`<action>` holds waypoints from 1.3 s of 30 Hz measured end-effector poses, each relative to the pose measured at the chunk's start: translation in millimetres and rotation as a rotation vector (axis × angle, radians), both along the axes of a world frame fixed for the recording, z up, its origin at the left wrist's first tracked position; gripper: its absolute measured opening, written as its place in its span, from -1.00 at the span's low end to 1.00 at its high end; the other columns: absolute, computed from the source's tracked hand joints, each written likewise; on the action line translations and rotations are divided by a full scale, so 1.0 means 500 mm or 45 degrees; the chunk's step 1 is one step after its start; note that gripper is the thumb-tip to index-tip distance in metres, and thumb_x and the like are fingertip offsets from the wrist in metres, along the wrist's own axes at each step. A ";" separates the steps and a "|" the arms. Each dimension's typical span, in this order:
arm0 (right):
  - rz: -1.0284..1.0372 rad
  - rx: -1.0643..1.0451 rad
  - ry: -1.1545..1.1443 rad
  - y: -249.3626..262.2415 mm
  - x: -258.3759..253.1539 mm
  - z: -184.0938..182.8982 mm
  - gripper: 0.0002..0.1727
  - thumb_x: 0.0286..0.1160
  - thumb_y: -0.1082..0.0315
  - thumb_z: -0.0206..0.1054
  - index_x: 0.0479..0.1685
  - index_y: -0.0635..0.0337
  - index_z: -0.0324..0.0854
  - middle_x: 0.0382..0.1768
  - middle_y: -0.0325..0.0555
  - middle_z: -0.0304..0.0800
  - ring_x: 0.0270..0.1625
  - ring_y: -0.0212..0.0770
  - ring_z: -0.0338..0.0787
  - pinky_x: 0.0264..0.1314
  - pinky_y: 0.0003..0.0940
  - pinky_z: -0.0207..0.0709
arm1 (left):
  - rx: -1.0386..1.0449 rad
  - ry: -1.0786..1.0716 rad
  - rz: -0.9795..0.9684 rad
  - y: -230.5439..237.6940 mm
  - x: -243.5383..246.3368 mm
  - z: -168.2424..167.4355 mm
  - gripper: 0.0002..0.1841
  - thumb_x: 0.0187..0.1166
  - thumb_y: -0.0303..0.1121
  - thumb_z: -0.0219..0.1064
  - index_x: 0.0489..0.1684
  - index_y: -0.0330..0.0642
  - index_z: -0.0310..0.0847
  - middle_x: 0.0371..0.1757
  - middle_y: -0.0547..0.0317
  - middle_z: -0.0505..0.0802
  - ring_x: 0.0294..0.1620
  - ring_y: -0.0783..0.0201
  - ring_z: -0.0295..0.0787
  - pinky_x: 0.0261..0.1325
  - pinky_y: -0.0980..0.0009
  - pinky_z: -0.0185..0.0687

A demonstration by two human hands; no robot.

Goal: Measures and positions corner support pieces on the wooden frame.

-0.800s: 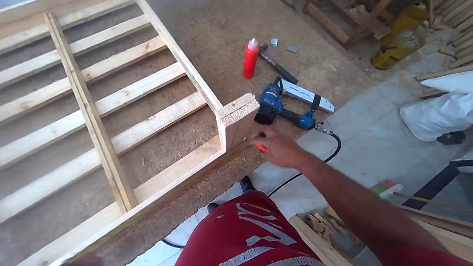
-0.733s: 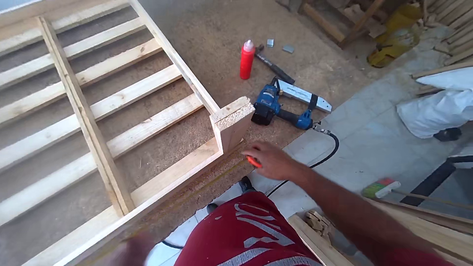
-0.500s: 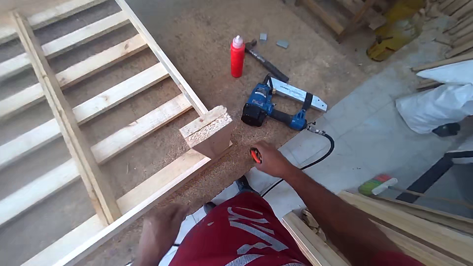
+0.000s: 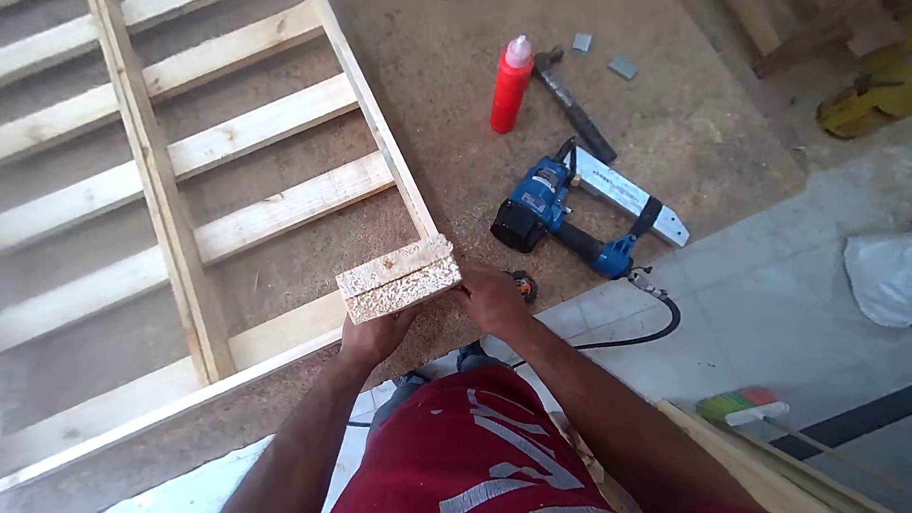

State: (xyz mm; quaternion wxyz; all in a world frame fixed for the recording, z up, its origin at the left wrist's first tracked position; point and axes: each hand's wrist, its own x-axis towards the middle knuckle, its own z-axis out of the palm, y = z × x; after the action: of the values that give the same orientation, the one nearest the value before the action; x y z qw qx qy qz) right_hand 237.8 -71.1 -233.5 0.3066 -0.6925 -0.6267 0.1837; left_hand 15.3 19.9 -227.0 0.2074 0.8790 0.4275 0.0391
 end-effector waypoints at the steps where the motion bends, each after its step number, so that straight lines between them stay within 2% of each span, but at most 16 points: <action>1: 0.002 0.032 -0.033 0.002 -0.001 -0.003 -0.84 0.50 0.22 0.49 -0.25 0.12 0.84 -0.23 -0.11 0.86 -0.07 -0.12 0.87 -0.01 -0.11 0.79 | 0.000 -0.013 -0.007 0.001 -0.001 -0.001 -0.62 0.64 0.15 0.32 0.03 0.12 0.86 0.09 0.11 0.92 0.26 0.06 0.83 0.34 -0.22 0.65; 5: 0.067 0.139 -0.113 0.008 0.000 -0.011 -0.87 0.51 0.28 0.47 -0.27 0.13 0.83 -0.22 -0.11 0.89 -0.05 -0.14 0.89 0.03 -0.19 0.80 | -0.003 -0.025 -0.029 0.002 -0.005 -0.006 -0.65 0.66 0.10 0.31 0.01 0.11 0.87 0.04 0.11 0.93 0.19 0.06 0.86 0.27 -0.19 0.69; 8: 0.123 0.157 -0.161 0.011 0.006 -0.010 -0.82 0.58 0.25 0.41 -0.29 0.14 0.80 -0.24 -0.09 0.87 -0.06 -0.12 0.89 0.01 -0.18 0.80 | 0.026 -0.030 -0.027 0.001 -0.004 -0.010 -0.65 0.65 0.09 0.30 -0.04 0.08 0.86 -0.05 0.10 0.94 0.06 0.05 0.90 0.10 -0.17 0.76; 10: 0.138 0.147 -0.139 0.013 0.012 -0.007 -0.83 0.56 0.26 0.43 -0.30 0.17 0.77 -0.27 -0.07 0.85 -0.09 -0.09 0.88 -0.02 -0.15 0.80 | 0.012 -0.007 -0.032 0.002 -0.005 -0.013 -0.65 0.63 0.10 0.32 -0.05 0.07 0.86 -0.10 0.07 0.94 -0.01 0.02 0.91 0.03 -0.17 0.77; 11: 0.138 0.088 -0.083 0.015 0.017 -0.001 -0.83 0.51 0.26 0.46 -0.25 0.19 0.77 -0.23 -0.04 0.85 -0.07 -0.08 0.88 0.01 -0.12 0.78 | 0.013 -0.009 -0.030 0.003 -0.006 -0.016 -0.64 0.62 0.10 0.33 -0.08 0.06 0.87 -0.15 0.06 0.94 -0.06 0.01 0.92 -0.03 -0.17 0.77; 12: 0.146 -0.014 -0.016 0.019 0.025 0.008 -0.78 0.47 0.25 0.50 -0.08 0.21 0.76 -0.13 0.00 0.85 -0.02 -0.05 0.87 0.06 -0.07 0.77 | 0.014 -0.007 -0.021 0.004 -0.008 -0.019 -0.63 0.61 0.12 0.33 -0.10 0.05 0.86 -0.21 0.05 0.94 -0.11 0.00 0.93 -0.08 -0.18 0.77; 14: 0.198 -0.232 0.126 0.032 0.044 0.025 -0.45 0.43 0.21 0.56 0.41 0.16 0.62 0.17 0.07 0.80 0.18 0.01 0.84 0.26 0.05 0.73 | -0.024 0.005 0.014 0.006 -0.009 -0.020 -0.60 0.59 0.14 0.36 -0.09 0.02 0.86 -0.23 0.02 0.93 -0.12 -0.04 0.93 -0.07 -0.22 0.76; 15: 0.225 -0.282 0.204 0.037 0.050 0.029 -0.38 0.39 0.22 0.59 0.50 0.09 0.60 0.20 0.08 0.79 0.20 0.02 0.83 0.29 0.07 0.71 | -0.059 0.006 0.031 0.005 -0.009 -0.019 -0.60 0.58 0.13 0.38 -0.06 0.00 0.86 -0.20 -0.01 0.93 -0.09 -0.07 0.92 -0.02 -0.25 0.76; 17: 0.277 -0.289 0.325 0.048 0.054 0.034 -0.47 0.35 0.29 0.60 0.39 0.06 0.71 0.05 0.07 0.80 0.09 0.00 0.83 0.20 0.04 0.72 | -0.069 -0.017 0.042 0.004 -0.010 -0.020 -0.59 0.55 0.12 0.42 -0.07 -0.03 0.86 -0.20 -0.03 0.93 -0.08 -0.08 0.92 0.01 -0.26 0.76; 20: 0.352 -0.272 0.439 0.060 0.060 0.051 -0.58 0.31 0.38 0.61 0.20 0.16 0.77 0.01 0.00 0.83 0.08 -0.13 0.83 0.25 -0.11 0.70 | -0.037 -0.064 0.057 0.005 -0.013 -0.027 -0.56 0.50 0.14 0.45 -0.09 -0.06 0.86 -0.22 -0.03 0.93 -0.09 -0.08 0.93 -0.02 -0.25 0.76; 25: 0.423 -0.274 0.487 0.069 0.073 0.058 -0.60 0.25 0.45 0.62 0.15 0.18 0.77 0.03 -0.06 0.85 0.05 -0.24 0.84 0.20 -0.25 0.73 | -0.007 -0.067 0.091 0.005 -0.011 -0.038 -0.51 0.43 0.16 0.49 -0.13 -0.13 0.83 -0.26 -0.04 0.92 -0.10 -0.07 0.93 -0.03 -0.22 0.77; 28: 0.430 -0.324 0.450 0.071 0.073 0.068 -0.61 0.26 0.45 0.62 0.13 0.16 0.78 0.04 -0.08 0.85 0.05 -0.26 0.84 0.20 -0.27 0.73 | -0.038 -0.015 0.064 0.009 -0.011 -0.041 -0.54 0.47 0.17 0.45 -0.13 -0.07 0.84 -0.26 0.03 0.93 -0.09 -0.01 0.93 -0.02 -0.17 0.78; 32: 0.474 -0.354 0.305 0.076 0.069 0.092 -0.63 0.29 0.40 0.60 0.12 0.18 0.78 0.02 -0.02 0.86 0.09 -0.16 0.84 0.24 -0.14 0.70 | -0.141 0.092 0.048 0.019 -0.010 -0.047 -0.56 0.51 0.20 0.36 -0.09 0.03 0.84 -0.20 0.11 0.93 -0.02 0.07 0.92 0.03 -0.14 0.78; 36: 0.548 -0.302 0.155 0.078 0.073 0.111 -0.70 0.35 0.36 0.58 0.07 0.15 0.80 -0.01 0.00 0.87 0.06 -0.07 0.86 0.19 -0.03 0.72 | -0.193 0.117 0.068 0.025 -0.011 -0.058 -0.57 0.47 0.21 0.36 -0.09 0.08 0.84 -0.18 0.16 0.92 0.00 0.11 0.90 0.05 -0.13 0.76; 39: 0.591 -0.275 0.142 0.080 0.076 0.126 -0.73 0.35 0.40 0.57 0.04 0.20 0.80 -0.06 0.03 0.87 0.02 -0.03 0.87 0.15 -0.01 0.72 | -0.209 0.143 0.064 0.025 -0.012 -0.068 -0.56 0.42 0.20 0.42 -0.06 0.07 0.83 -0.15 0.15 0.92 0.02 0.10 0.89 0.08 -0.13 0.75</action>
State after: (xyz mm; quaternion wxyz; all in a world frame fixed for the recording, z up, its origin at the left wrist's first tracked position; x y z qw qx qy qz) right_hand 275.7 -31.3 -170.2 0.2145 -0.5476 -0.7276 0.3531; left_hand 9.5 32.5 -261.3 0.2534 0.8488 0.4622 -0.0404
